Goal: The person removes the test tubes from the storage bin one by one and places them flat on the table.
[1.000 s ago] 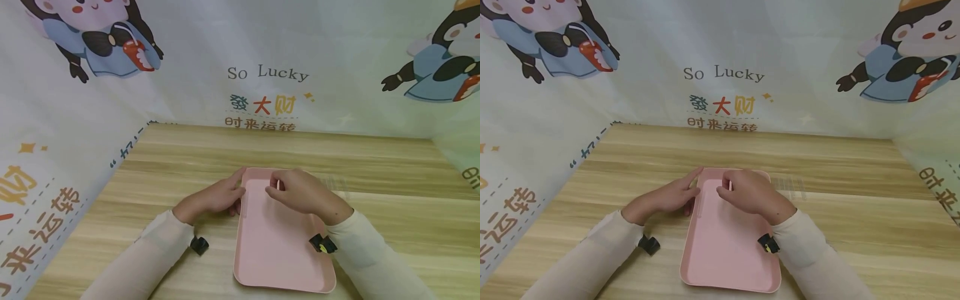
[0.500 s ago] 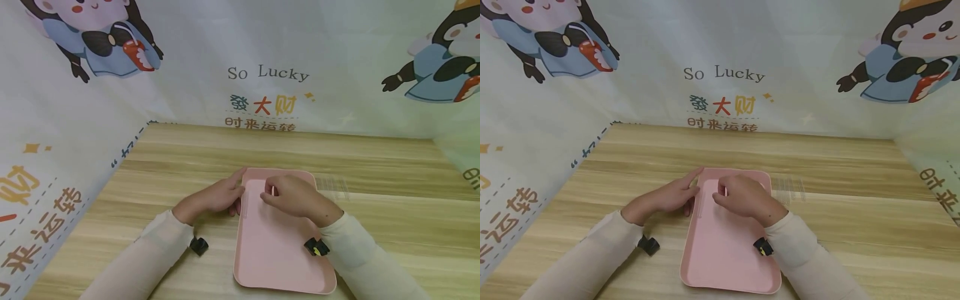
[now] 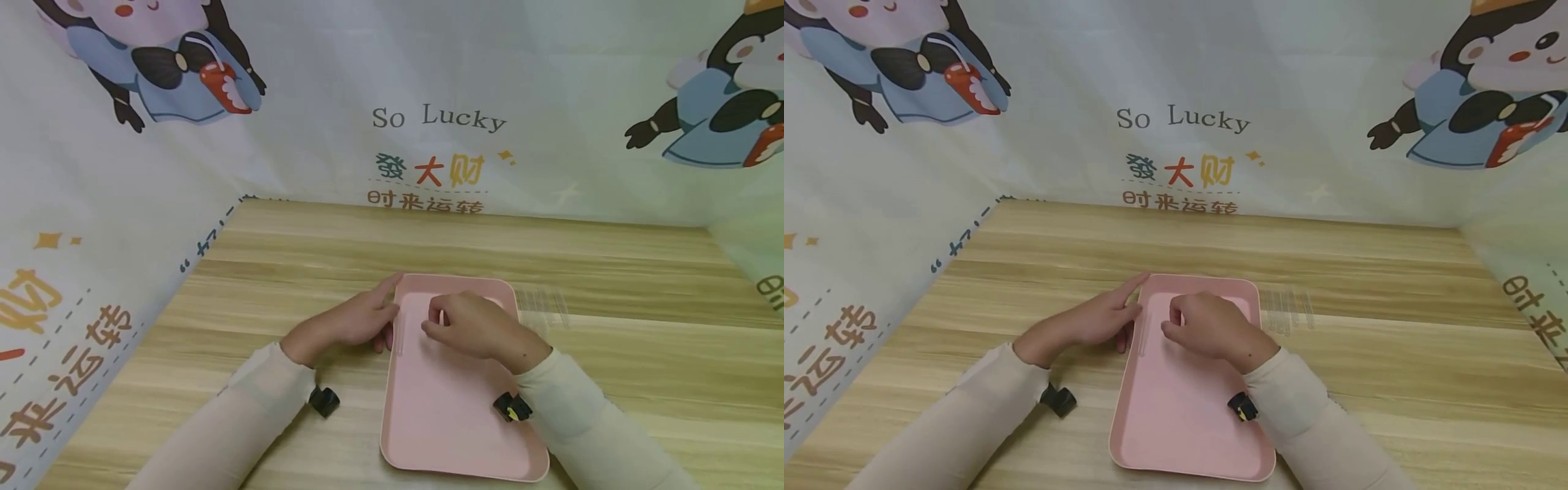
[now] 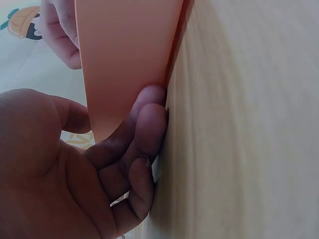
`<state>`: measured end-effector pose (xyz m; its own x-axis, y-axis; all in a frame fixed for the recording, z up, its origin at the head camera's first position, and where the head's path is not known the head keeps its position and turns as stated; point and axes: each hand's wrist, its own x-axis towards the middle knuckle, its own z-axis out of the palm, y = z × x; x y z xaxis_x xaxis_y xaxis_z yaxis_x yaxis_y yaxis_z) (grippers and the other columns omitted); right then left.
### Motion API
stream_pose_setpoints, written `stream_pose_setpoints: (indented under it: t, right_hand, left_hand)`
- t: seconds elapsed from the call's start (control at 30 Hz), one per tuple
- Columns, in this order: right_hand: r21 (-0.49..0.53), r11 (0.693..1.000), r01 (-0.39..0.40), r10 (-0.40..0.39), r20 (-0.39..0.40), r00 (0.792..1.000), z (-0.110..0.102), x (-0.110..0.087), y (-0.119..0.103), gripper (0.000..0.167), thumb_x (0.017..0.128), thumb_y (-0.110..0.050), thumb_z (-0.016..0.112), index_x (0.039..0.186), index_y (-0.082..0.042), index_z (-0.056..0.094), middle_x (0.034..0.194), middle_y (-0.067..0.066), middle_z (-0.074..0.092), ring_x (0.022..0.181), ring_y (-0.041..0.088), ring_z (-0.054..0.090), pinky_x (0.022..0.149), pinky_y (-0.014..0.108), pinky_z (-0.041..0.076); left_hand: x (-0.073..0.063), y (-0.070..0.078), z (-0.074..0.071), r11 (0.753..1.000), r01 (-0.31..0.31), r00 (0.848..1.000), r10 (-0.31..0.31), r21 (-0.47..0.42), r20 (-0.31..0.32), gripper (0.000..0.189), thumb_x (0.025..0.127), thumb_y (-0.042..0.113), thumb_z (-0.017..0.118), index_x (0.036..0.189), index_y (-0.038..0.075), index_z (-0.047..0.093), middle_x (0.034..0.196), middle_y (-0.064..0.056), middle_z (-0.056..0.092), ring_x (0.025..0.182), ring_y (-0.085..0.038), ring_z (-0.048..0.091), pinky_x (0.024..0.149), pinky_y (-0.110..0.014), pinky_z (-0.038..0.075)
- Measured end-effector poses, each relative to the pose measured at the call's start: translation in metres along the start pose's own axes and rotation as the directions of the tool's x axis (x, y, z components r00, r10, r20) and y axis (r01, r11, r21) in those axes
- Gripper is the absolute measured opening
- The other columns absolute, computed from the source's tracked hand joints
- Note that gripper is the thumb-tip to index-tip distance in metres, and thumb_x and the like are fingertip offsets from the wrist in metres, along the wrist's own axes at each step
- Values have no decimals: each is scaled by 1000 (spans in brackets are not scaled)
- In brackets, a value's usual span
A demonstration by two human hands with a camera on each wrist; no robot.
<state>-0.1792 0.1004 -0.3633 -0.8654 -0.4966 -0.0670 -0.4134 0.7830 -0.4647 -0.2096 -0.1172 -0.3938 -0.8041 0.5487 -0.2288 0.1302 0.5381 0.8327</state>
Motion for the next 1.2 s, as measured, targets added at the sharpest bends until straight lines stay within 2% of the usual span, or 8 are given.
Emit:
stream_pose_setpoints:
  t: [0.6, 0.8, 1.2]
  right_hand:
    - [42, 999, -4, 3, 24, 1000, 6, 5, 3, 15, 94, -25, 60, 85, -15, 66, 62, -5, 52, 52, 7, 45, 51, 24, 37]
    - [70, 998, 5, -9, 60, 998, 6, 5, -2, 13, 95, -24, 63, 84, -16, 65, 59, -6, 49, 50, 7, 43, 50, 23, 35]
    - [9, 999, 45, -46, 162, 986, 12, 4, -3, 9, 95, -25, 65, 89, -20, 68, 64, -7, 54, 60, 8, 49, 57, 26, 41]
  left_hand:
    - [-2, 2, -2, 1000, 8, 1000, -8, 6, -4, 65, 106, 18, 36, 163, 18, 4, 65, -10, 67, 51, -18, 60, 56, -32, 54]
    - [-2, 1, -4, 1000, 16, 1000, -16, 21, 0, 64, 107, 18, 36, 163, 19, 4, 66, -9, 67, 51, -17, 61, 58, -30, 53]
    - [-1, 0, -1, 1000, -2, 1000, 2, 7, 3, 64, 106, 17, 36, 163, 18, 5, 66, -10, 67, 51, -18, 61, 58, -31, 54]
